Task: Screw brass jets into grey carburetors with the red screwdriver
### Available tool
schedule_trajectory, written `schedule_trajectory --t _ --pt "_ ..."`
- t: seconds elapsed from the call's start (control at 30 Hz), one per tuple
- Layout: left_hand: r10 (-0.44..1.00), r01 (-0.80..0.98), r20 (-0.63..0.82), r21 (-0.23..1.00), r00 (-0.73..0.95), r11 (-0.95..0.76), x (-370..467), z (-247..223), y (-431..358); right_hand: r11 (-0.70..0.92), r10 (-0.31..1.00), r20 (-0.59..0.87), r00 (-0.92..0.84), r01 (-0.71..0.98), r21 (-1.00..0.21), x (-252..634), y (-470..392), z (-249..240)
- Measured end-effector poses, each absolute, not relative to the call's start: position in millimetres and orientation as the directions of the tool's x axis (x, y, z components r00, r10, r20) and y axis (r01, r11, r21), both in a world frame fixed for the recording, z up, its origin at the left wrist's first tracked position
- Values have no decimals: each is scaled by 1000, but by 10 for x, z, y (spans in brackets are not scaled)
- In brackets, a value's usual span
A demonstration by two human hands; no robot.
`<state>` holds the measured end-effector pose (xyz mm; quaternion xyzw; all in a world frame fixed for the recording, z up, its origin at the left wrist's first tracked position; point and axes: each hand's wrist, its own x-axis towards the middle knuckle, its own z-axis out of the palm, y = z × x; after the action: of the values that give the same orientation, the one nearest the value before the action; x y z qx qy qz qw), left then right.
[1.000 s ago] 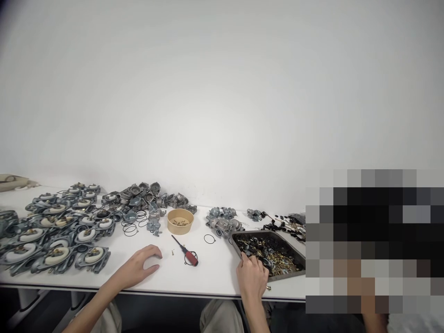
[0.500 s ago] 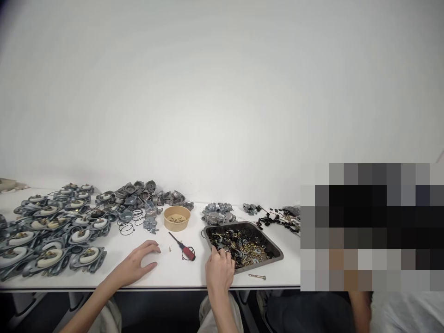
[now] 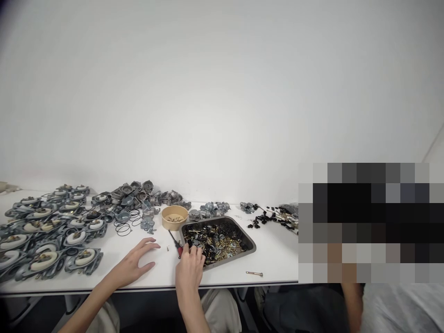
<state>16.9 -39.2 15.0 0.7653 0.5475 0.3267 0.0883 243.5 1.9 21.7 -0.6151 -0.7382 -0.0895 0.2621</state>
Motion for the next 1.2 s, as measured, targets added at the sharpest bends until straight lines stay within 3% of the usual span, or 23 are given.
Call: schedule_trajectory --t 0.23,0.4,0.53,0.6,0.7,0.73,0.97,1.2 --pt "890 795 392 452 231 -405 193 172 -404 238 873 474 -117 949 -205 2153 -46 351" --pt "889 806 386 428 246 -409 190 166 -407 269 901 416 -121 909 -318 2043 -138 419" --pt "882 800 405 433 240 -416 187 168 -406 392 847 510 -148 823 -412 2399 24 534" --pt "881 801 415 435 228 -412 182 161 -399 361 856 503 -118 833 -420 2829 270 681" --pt "884 802 412 438 223 -406 175 146 -386 115 963 267 -31 944 -309 3617 741 951" --pt "884 800 411 441 223 -407 174 141 -382 106 973 229 -42 955 -278 3851 884 1024" --pt "881 776 412 468 233 -424 168 104 -372 322 945 113 -309 938 -128 4380 1309 1014" --pt "875 770 422 467 239 -435 158 87 -371 403 908 131 -397 915 -20 4328 1461 852"
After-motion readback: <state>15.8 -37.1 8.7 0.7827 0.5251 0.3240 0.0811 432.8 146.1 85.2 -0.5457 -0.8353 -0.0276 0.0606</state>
